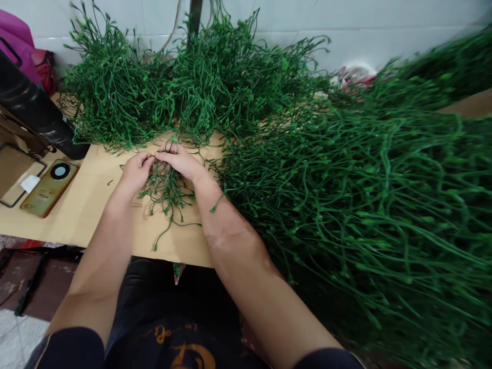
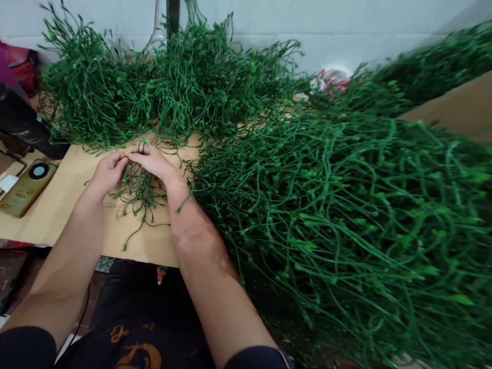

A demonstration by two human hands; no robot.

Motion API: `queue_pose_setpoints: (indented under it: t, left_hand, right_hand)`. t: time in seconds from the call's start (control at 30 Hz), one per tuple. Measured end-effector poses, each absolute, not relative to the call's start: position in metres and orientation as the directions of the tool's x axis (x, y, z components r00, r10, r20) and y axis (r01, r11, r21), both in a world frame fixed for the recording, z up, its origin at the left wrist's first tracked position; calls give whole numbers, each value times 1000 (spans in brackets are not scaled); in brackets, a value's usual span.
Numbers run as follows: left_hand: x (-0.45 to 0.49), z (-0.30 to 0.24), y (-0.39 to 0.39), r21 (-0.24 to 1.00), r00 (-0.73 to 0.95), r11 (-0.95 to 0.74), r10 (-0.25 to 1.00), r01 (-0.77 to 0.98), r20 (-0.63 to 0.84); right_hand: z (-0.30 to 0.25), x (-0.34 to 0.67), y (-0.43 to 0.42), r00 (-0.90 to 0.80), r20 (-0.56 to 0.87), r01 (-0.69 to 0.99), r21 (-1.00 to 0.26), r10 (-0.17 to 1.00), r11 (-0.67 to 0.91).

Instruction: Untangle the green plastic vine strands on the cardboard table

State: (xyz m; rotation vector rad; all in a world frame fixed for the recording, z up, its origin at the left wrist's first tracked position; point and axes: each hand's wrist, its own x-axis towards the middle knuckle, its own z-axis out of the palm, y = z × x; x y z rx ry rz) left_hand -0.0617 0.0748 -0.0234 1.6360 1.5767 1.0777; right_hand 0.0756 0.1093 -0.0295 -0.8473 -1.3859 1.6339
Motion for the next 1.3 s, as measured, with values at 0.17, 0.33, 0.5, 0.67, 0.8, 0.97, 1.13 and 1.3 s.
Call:
queue_pose_setpoints:
  t: [0.17, 0.33, 0.5, 0.67, 0.8, 0.97, 1.13, 1.3]
  left_hand:
    - [-69, -29, 76, 715, -65, -117, 973, 689, 222]
    - [-66, -18, 72, 439, -126, 65, 986, 896, 112]
    - [-58, -9, 70, 371, -136, 91, 986, 924, 96]
    - [-60, -12, 74, 437, -158, 99, 982, 894, 100]
    - [-66, -23, 77, 531, -149, 49, 978, 846, 149]
    - [-70, -34, 79, 654, -62, -58, 985, 754, 159]
    - [-67, -32, 78, 682, -58, -80, 982, 727, 177]
    - [-63, -28, 76, 658, -81, -55, 981, 751, 176]
  right_hand:
    - [-32, 74, 111, -466, 25, -78, -997, 884, -13]
    - [-28, 72, 108, -471, 75, -40, -997, 879, 64]
    - [-29, 72, 108, -462, 89, -81, -995, 883, 58]
    - [-26, 70, 106, -436, 89, -79, -995, 895, 60]
    - [-26, 67, 105, -372, 113, -75, -993, 922, 91]
    - [-33, 67, 110, -281, 115, -41, -993, 953, 107]
    - [-36, 68, 112, -295, 116, -91, -992, 948, 93]
    - [-35, 70, 109, -284, 85, -149, -988, 955, 43]
